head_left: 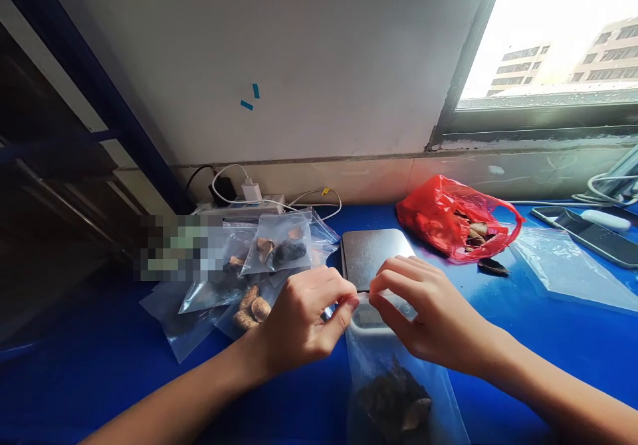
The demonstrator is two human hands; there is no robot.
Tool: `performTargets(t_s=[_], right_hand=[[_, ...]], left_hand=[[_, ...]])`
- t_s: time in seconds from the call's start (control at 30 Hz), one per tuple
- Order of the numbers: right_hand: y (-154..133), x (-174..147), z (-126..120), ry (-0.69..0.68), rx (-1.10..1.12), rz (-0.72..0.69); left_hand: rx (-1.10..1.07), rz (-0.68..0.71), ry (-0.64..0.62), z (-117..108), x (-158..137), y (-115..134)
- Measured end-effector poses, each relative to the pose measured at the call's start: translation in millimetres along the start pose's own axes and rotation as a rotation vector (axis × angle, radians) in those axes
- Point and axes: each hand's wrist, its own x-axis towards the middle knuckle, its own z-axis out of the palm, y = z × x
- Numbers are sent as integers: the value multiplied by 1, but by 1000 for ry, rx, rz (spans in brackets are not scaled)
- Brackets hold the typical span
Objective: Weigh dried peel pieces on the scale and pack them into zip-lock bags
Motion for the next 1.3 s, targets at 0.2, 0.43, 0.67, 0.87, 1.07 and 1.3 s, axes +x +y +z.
performTargets(t_s=[0.2,0.43,0.67,0.87,1.07,1.3], right_hand=[[5,2,-6,10,19,24],[6,5,-13,12,110,72],[7,10,-23,21,224,148],[13,11,-29,62,237,198],[24,14,-36,73,306,284],[35,15,-40,120,494,426]], left_hand=[[22,13,26,-7,4,1],[34,31,70,-10,8,2],[21,23,108,-17,10,4],[39,-4,132,-20,9,2],[57,1,178,-26,10,0],[72,-9,237,-32,15,1]])
